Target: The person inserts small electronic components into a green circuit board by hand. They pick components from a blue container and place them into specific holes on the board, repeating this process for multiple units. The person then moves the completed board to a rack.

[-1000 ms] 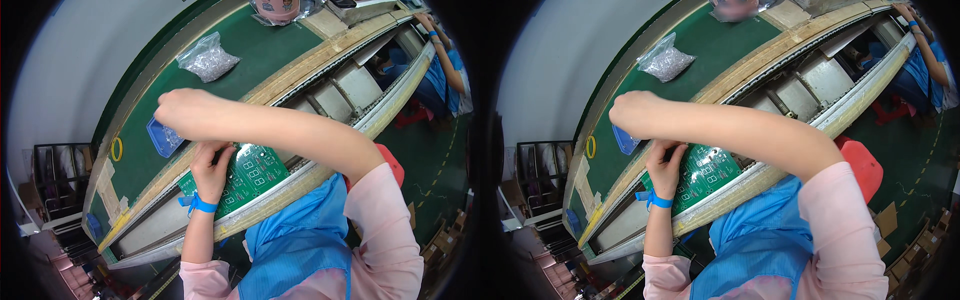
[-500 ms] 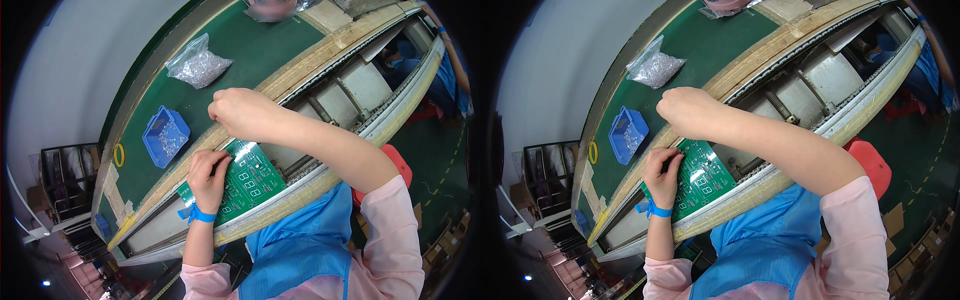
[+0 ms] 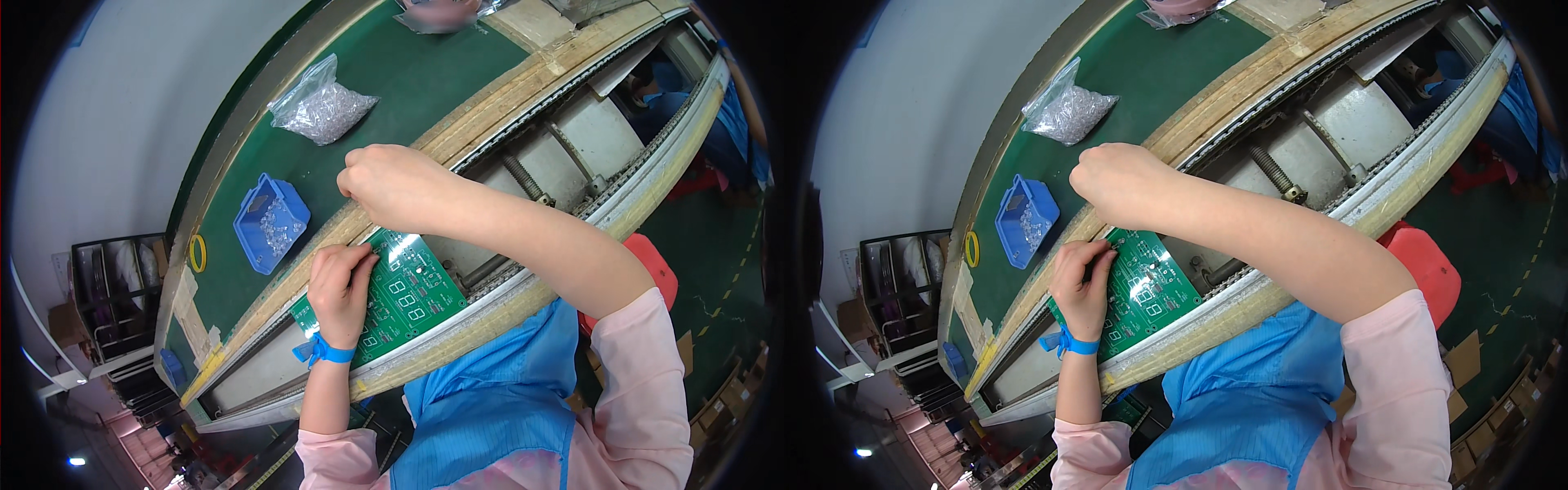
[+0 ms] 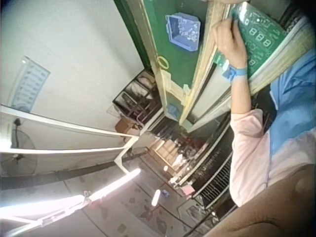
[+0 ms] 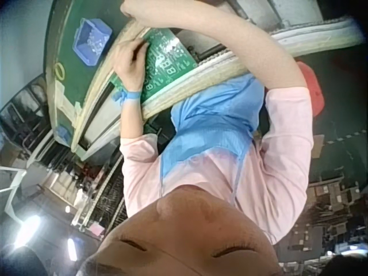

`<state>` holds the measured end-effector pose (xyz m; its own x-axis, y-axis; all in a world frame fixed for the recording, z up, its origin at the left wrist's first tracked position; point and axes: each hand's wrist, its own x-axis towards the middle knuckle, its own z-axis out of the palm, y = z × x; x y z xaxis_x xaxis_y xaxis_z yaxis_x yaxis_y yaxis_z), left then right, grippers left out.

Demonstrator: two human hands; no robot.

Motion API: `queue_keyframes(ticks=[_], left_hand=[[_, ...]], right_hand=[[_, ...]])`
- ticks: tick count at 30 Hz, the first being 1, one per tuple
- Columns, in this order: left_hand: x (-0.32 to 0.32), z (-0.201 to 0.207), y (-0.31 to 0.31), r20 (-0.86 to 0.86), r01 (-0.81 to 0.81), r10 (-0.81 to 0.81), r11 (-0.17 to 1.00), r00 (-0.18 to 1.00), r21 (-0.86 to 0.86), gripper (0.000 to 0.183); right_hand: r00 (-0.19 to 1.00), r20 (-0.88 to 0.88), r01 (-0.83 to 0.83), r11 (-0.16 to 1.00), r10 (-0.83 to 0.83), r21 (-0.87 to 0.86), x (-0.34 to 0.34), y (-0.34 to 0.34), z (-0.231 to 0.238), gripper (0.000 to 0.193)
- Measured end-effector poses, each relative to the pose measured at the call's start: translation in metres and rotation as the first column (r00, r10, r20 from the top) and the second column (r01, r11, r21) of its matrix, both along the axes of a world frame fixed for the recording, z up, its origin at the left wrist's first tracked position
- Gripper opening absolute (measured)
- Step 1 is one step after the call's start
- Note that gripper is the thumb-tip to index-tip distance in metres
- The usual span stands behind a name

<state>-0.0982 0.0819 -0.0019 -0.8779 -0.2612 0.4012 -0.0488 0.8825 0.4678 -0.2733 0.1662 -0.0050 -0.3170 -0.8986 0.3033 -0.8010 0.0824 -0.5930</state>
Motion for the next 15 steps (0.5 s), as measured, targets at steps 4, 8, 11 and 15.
queue_keyframes(ticks=[4, 8, 11, 15], left_hand=[[-0.004, 0.004, -0.001, 0.023, 0.081, -0.079, 0.993, 0.997, -0.081, 0.022], [-0.004, 0.005, -0.002, 0.052, 0.111, -0.105, 0.987, 0.993, -0.120, 0.025], [-0.002, 0.013, -0.002, 0.083, 0.113, -0.101, 0.981, 0.991, -0.157, 0.029], [-0.003, 0.037, -0.024, 0.016, 0.047, -0.045, 0.974, 0.999, -0.220, 0.031]], right_hand=[[1.000, 0.001, 0.005, 1.000, -0.005, 0.018, 0.000, 0.000, -0.001, 0.014], [1.000, 0.021, 0.006, 1.000, -0.006, 0.016, 0.002, -0.001, 0.000, 0.012], [0.995, 0.103, 0.026, 0.995, -0.016, -0.098, 0.003, 0.001, -0.002, 0.009], [0.959, 0.284, 0.059, 0.988, -0.017, -0.143, -0.004, 0.008, 0.009, 0.010]])
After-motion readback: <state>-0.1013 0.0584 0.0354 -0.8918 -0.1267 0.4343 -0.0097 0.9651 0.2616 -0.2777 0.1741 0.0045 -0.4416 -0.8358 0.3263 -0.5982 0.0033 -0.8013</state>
